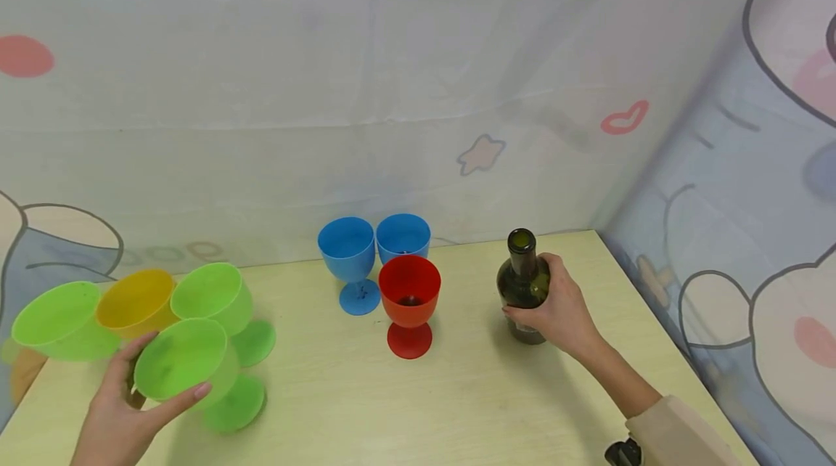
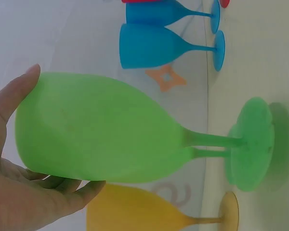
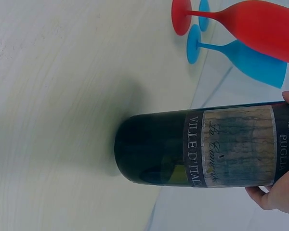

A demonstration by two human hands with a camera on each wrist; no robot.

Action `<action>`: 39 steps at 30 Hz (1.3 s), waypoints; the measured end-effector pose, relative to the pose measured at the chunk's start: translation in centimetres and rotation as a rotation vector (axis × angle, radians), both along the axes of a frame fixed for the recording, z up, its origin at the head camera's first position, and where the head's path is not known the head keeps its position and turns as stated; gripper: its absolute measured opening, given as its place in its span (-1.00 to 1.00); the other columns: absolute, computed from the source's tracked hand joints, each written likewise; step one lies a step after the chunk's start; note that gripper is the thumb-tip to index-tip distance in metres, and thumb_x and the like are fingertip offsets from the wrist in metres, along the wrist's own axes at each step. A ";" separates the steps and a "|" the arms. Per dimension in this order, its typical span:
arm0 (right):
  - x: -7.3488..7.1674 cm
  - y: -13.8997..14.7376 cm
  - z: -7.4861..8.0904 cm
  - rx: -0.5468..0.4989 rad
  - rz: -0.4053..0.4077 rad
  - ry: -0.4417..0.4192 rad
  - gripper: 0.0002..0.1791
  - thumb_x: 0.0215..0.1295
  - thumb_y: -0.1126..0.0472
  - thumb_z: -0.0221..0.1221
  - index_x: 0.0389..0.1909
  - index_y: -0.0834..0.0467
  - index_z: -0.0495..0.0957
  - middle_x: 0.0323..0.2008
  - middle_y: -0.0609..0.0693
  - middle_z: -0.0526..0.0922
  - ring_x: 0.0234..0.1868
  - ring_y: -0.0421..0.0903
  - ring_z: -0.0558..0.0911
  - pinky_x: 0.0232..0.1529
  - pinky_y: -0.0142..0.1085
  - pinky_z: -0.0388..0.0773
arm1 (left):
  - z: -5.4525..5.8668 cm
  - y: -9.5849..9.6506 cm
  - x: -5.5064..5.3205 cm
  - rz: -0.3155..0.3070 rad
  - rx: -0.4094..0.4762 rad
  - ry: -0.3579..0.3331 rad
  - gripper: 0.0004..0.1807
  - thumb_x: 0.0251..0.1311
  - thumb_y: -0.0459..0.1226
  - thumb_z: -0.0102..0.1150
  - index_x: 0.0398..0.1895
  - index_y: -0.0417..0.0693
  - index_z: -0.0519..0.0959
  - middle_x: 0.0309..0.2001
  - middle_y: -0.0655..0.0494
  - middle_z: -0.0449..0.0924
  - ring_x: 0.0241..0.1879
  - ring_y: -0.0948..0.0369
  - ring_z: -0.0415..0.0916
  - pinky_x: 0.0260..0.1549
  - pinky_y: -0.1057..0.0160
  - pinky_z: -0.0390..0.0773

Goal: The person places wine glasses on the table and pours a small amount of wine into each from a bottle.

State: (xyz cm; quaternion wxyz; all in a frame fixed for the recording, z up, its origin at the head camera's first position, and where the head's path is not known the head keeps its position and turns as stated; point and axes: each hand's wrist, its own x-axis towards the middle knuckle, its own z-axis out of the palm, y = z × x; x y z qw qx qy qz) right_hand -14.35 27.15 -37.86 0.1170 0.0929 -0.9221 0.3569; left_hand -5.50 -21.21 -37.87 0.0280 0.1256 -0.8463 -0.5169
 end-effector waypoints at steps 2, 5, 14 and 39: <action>0.0 0.0 0.1 -0.001 -0.002 0.003 -0.07 -0.16 0.25 0.42 0.16 0.41 0.05 -0.04 0.38 0.38 -0.06 0.32 0.43 -0.13 0.17 0.37 | 0.3 0.6 0.1 -0.030 -0.006 0.004 0.10 -0.14 -0.17 0.43 0.41 0.01 -0.10 0.35 -0.17 -0.05 0.23 -0.08 0.00 0.14 -0.23 0.06; 0.0 -0.1 0.2 0.000 -0.002 0.003 -0.08 -0.16 0.25 0.42 0.16 0.41 0.06 -0.04 0.38 0.39 -0.06 0.32 0.44 -0.14 0.16 0.38 | 0.6 1.6 0.0 -0.064 0.000 0.014 0.10 -0.15 -0.16 0.44 0.40 0.02 -0.09 0.34 -0.15 -0.03 0.24 -0.08 -0.01 0.14 -0.24 0.05; 0.0 0.0 0.3 0.013 0.000 -0.012 -0.08 -0.17 0.23 0.42 0.15 0.41 0.07 -0.05 0.37 0.40 -0.07 0.31 0.45 -0.13 0.15 0.39 | 0.9 3.7 -0.5 -0.147 -0.002 0.009 0.09 -0.17 -0.15 0.45 0.38 -0.06 -0.07 0.34 -0.17 -0.05 0.25 -0.12 -0.01 0.13 -0.27 0.04; 2.3 -3.6 2.3 0.280 0.083 0.198 -0.17 -0.38 0.20 0.46 -0.04 0.40 0.26 -0.24 0.21 0.49 -0.25 0.12 0.49 -0.26 -0.01 0.32 | 0.9 9.9 -2.2 -0.283 -0.066 0.112 0.05 -0.33 -0.03 0.51 0.26 -0.13 0.13 0.14 -0.06 0.28 0.05 0.02 0.29 0.00 -0.07 0.35</action>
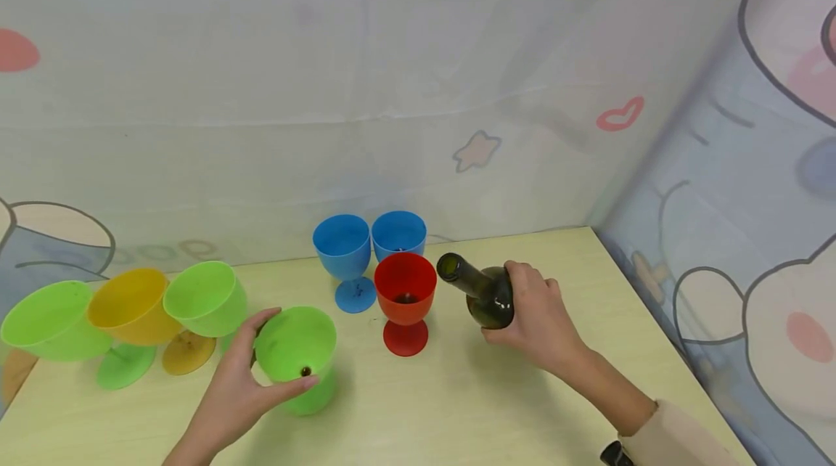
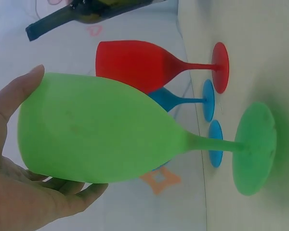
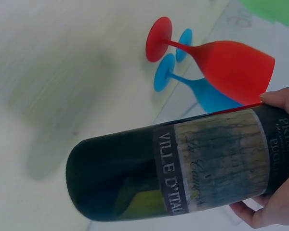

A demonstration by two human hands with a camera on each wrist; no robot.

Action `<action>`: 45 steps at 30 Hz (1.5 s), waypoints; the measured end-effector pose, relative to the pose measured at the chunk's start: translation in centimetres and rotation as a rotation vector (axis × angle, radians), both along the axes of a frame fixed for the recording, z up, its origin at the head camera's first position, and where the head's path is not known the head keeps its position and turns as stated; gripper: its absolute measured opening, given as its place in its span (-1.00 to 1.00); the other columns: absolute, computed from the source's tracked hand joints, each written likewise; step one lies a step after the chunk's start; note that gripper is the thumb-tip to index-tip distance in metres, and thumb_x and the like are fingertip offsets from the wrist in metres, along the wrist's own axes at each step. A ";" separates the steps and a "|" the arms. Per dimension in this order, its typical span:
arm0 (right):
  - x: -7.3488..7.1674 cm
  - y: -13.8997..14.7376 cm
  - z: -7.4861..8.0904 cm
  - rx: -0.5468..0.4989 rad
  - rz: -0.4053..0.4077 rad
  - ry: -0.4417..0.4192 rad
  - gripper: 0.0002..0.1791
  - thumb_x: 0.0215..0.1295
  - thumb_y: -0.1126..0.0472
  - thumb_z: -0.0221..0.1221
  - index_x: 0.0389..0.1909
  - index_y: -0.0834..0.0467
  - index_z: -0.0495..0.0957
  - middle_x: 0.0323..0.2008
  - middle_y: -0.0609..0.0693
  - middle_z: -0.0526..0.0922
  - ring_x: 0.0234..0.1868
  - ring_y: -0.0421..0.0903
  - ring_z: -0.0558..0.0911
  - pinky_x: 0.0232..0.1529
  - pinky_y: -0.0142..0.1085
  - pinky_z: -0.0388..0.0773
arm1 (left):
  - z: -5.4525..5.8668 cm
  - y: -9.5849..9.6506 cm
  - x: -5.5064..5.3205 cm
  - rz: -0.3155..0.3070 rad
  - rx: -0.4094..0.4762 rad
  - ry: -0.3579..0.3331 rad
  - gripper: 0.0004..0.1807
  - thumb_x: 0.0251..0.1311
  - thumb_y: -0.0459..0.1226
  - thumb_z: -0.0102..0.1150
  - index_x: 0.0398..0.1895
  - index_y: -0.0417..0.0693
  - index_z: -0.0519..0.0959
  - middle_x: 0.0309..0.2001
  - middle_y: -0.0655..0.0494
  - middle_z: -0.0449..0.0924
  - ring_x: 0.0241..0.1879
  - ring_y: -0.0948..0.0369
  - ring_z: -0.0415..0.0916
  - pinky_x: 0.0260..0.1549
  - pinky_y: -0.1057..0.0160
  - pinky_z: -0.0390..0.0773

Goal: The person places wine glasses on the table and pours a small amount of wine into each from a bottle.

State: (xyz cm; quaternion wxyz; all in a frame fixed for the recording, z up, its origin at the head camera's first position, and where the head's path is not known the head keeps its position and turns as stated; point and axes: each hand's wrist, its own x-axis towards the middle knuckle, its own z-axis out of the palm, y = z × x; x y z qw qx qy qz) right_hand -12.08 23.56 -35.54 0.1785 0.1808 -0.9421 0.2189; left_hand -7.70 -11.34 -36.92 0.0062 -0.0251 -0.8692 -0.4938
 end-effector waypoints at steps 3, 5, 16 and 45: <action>0.5 -0.6 0.1 0.088 0.021 0.048 -0.18 -0.42 0.19 0.46 -0.07 0.38 0.26 -0.24 0.19 0.48 -0.23 0.10 0.48 -0.29 -0.04 0.29 | -0.1 0.8 -0.1 -0.024 0.017 0.019 0.03 -0.34 -0.05 0.52 0.24 -0.12 0.15 0.11 -0.03 0.31 0.03 0.04 0.31 -0.02 -0.02 0.38; 0.8 -1.0 0.1 0.151 0.030 0.088 -0.17 -0.46 0.18 0.46 -0.09 0.38 0.27 -0.23 0.21 0.47 -0.21 0.11 0.47 -0.29 -0.03 0.31 | -0.2 1.3 -0.2 -0.042 0.029 0.026 0.02 -0.35 -0.07 0.53 0.23 -0.11 0.16 0.10 0.00 0.33 0.02 0.05 0.32 -0.04 0.00 0.40; 1.9 -2.3 0.3 0.436 0.053 0.210 -0.14 -0.62 0.09 0.51 -0.17 0.34 0.33 -0.24 0.20 0.46 -0.21 0.13 0.49 -0.29 0.02 0.40 | 0.2 3.8 -0.1 -0.107 0.034 -0.037 0.03 -0.36 -0.06 0.53 0.26 -0.02 0.16 0.07 0.04 0.33 0.02 0.04 0.30 -0.15 0.04 0.45; 2.4 -3.0 0.4 0.625 0.023 0.450 -0.42 -0.39 0.27 0.34 -0.24 0.36 0.34 -0.35 0.28 0.45 -0.33 0.20 0.45 -0.34 0.12 0.41 | 0.6 5.3 0.2 -0.231 -0.012 -0.053 0.05 -0.33 -0.04 0.51 0.26 -0.10 0.12 0.06 -0.02 0.30 0.01 0.02 0.28 -0.20 0.06 0.46</action>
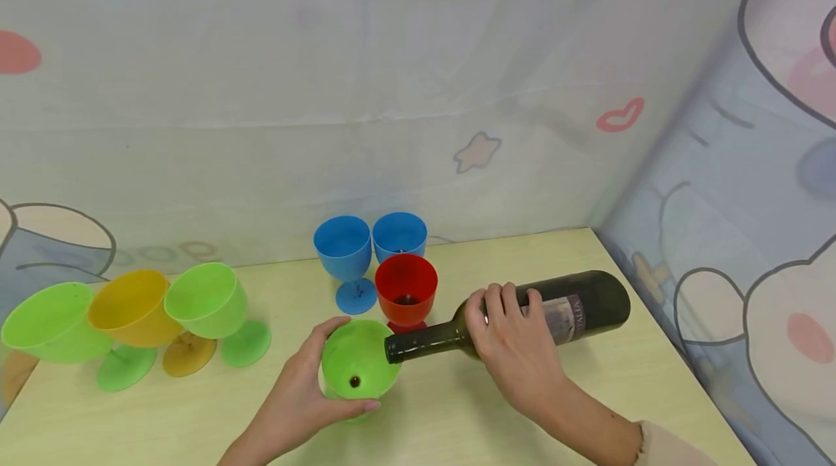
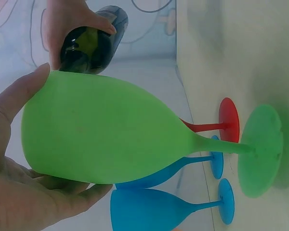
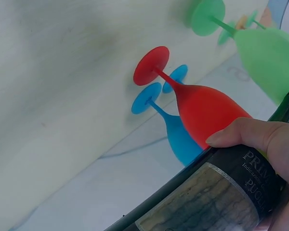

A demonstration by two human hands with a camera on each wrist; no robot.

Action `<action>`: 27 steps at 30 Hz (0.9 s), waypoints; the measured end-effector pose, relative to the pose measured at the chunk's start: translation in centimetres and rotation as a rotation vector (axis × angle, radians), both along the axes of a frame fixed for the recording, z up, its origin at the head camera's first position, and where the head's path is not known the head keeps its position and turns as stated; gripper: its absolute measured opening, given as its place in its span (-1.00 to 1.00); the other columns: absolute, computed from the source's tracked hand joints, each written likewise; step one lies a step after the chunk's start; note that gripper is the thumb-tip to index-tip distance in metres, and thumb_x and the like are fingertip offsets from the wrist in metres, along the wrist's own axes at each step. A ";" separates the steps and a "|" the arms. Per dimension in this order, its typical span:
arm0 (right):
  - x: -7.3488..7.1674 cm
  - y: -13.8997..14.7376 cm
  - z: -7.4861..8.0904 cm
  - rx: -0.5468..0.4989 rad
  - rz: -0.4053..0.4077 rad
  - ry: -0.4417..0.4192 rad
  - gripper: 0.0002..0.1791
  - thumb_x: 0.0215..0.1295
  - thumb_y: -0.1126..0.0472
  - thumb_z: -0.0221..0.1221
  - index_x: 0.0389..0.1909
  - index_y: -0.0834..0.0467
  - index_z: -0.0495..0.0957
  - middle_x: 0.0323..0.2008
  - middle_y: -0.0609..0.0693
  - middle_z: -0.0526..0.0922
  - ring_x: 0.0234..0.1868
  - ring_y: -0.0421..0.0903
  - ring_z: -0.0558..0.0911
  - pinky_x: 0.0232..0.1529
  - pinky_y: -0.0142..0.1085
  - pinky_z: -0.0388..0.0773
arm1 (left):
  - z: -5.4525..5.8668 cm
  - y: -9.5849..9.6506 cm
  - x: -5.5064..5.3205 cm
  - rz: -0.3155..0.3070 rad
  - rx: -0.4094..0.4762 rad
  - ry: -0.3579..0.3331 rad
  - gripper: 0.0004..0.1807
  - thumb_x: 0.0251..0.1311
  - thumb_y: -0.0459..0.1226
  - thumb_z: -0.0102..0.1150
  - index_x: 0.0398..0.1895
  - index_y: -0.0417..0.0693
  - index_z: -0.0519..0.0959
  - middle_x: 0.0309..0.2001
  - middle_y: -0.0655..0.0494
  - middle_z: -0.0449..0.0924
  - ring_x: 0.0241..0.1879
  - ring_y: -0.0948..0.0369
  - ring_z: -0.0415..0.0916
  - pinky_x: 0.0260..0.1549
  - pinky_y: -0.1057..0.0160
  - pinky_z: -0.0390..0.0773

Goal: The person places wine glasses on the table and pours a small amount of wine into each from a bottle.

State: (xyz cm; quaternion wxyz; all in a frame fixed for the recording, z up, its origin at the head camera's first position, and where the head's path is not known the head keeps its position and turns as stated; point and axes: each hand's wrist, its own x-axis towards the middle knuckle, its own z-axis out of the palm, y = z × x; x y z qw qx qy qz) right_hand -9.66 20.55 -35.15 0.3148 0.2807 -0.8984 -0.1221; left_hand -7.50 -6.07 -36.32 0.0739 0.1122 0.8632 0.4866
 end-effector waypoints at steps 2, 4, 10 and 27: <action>0.1 0.0 0.1 0.008 -0.004 -0.006 -0.46 -0.33 0.29 0.32 -0.23 0.36 0.35 -0.35 0.28 0.45 -0.32 0.21 0.45 -0.33 0.12 0.41 | 0.0 0.0 0.0 -0.002 0.002 0.002 0.05 -0.34 -0.04 0.51 0.26 -0.10 0.13 0.06 -0.01 0.31 0.01 0.02 0.28 -0.21 0.06 0.45; 0.1 0.0 0.3 0.016 -0.005 -0.014 -0.55 -0.21 0.32 0.24 -0.23 0.36 0.35 -0.35 0.29 0.45 -0.31 0.21 0.45 -0.33 0.13 0.41 | -0.1 0.0 0.0 -0.007 0.005 0.009 0.05 -0.34 -0.04 0.52 0.26 -0.10 0.13 0.05 -0.01 0.31 0.01 0.02 0.28 -0.21 0.07 0.45; 0.2 -0.1 0.8 0.047 -0.007 -0.016 -0.67 -0.07 0.37 0.12 -0.23 0.36 0.34 -0.35 0.30 0.44 -0.32 0.22 0.45 -0.34 0.13 0.42 | -0.1 0.2 -0.1 -0.016 -0.003 0.014 0.04 -0.33 -0.05 0.51 0.25 -0.12 0.14 0.04 0.01 0.32 0.01 0.03 0.28 -0.21 0.07 0.45; 0.4 -0.3 1.7 0.095 -0.018 -0.029 -0.46 -0.23 0.37 0.34 -0.17 0.36 0.33 -0.30 0.33 0.42 -0.24 0.25 0.44 -0.26 0.15 0.41 | -0.2 0.2 -0.1 -0.008 0.002 0.042 0.04 -0.35 -0.04 0.52 0.24 -0.11 0.15 0.03 0.00 0.34 0.00 0.02 0.30 -0.25 0.09 0.46</action>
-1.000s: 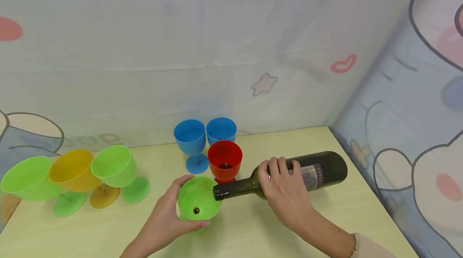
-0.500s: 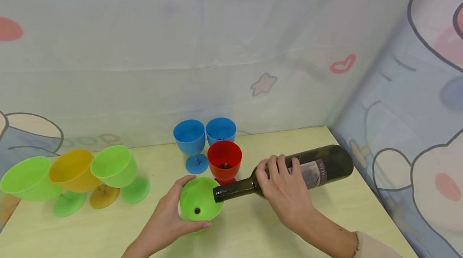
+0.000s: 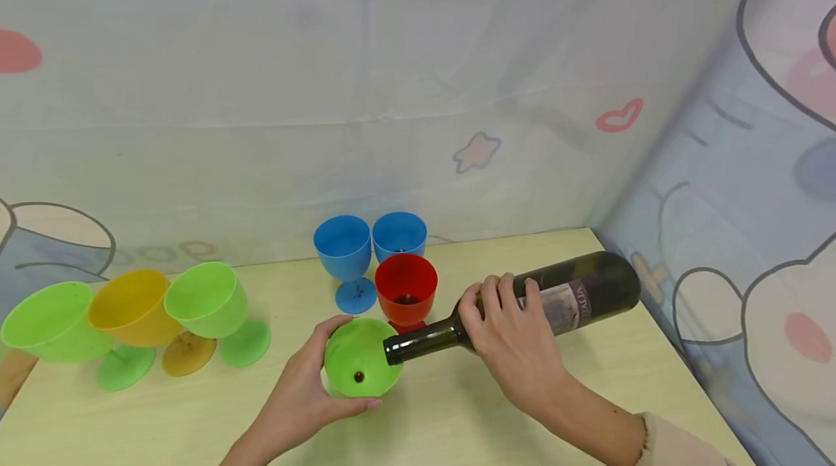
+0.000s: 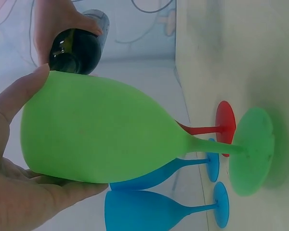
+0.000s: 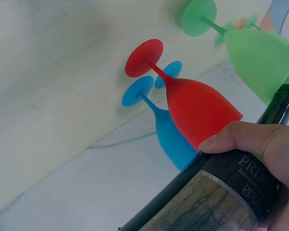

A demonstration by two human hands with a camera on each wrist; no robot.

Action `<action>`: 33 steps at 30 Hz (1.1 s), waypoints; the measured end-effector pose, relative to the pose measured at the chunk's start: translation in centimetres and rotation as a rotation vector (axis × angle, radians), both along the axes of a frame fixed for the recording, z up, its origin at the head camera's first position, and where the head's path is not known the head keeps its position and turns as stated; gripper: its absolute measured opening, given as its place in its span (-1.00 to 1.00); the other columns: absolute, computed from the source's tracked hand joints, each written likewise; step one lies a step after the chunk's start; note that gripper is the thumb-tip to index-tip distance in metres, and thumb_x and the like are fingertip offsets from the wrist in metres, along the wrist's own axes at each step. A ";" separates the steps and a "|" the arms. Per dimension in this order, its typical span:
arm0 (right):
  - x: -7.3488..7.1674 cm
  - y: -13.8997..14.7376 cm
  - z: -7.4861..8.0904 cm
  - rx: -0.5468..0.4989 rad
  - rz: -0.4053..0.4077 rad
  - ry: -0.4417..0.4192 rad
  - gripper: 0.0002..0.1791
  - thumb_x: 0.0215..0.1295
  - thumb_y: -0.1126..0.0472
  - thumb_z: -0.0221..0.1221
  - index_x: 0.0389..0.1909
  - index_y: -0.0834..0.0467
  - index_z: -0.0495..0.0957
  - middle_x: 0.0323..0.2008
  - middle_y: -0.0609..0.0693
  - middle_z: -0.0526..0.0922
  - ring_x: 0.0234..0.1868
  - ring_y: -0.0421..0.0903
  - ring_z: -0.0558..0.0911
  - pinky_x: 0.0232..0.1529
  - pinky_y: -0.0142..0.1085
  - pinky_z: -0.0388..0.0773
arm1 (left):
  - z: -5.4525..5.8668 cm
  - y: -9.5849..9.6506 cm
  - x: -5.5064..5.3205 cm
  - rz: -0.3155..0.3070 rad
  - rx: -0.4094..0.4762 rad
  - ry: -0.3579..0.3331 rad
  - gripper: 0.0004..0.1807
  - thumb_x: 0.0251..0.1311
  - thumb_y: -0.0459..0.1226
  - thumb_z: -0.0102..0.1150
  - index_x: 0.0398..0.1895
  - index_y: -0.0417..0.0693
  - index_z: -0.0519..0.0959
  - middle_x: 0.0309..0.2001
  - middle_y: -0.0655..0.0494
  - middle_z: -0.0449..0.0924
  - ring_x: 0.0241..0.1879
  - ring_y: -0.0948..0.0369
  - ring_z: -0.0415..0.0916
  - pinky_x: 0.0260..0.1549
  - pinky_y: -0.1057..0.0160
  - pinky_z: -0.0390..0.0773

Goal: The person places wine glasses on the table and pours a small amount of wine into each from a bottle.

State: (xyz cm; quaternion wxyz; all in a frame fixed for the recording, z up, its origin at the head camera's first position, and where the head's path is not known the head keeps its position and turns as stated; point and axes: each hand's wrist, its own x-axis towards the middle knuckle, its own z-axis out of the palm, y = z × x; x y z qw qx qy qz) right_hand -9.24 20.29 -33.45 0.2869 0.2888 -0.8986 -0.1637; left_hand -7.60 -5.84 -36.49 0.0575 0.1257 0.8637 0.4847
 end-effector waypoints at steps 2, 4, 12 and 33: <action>0.0 0.0 0.0 0.005 -0.002 -0.002 -0.44 -0.25 0.37 0.35 -0.17 0.36 0.33 -0.29 0.34 0.42 -0.24 0.25 0.44 -0.26 0.15 0.41 | -0.1 0.0 0.0 -0.004 0.012 0.003 0.04 -0.35 -0.05 0.52 0.24 -0.12 0.15 0.03 0.01 0.35 0.00 0.02 0.30 -0.25 0.10 0.45; 0.0 0.0 0.1 0.009 -0.004 -0.004 -0.43 -0.25 0.37 0.36 -0.16 0.36 0.33 -0.29 0.34 0.42 -0.23 0.25 0.44 -0.25 0.15 0.41 | -0.2 -0.1 -0.1 -0.007 0.021 0.003 0.03 -0.35 -0.06 0.52 0.24 -0.12 0.14 0.03 0.01 0.35 0.00 0.02 0.30 -0.24 0.10 0.45; 0.0 -0.1 0.4 0.014 -0.009 -0.012 -0.39 -0.28 0.38 0.40 -0.15 0.36 0.32 -0.26 0.36 0.43 -0.21 0.26 0.44 -0.23 0.16 0.40 | -0.5 -0.1 -0.2 0.004 0.054 -0.018 0.02 -0.35 -0.05 0.52 0.23 -0.09 0.15 0.03 0.04 0.36 -0.01 0.04 0.30 -0.23 0.10 0.44; -0.2 -0.2 0.9 0.021 0.003 -0.002 -0.33 -0.35 0.31 0.46 -0.16 0.35 0.32 -0.27 0.34 0.43 -0.22 0.25 0.44 -0.22 0.14 0.40 | -1.1 -0.1 -0.1 0.007 0.111 -0.005 -0.01 -0.33 -0.05 0.52 0.21 -0.06 0.16 0.00 0.09 0.40 -0.01 0.09 0.34 -0.11 0.03 0.41</action>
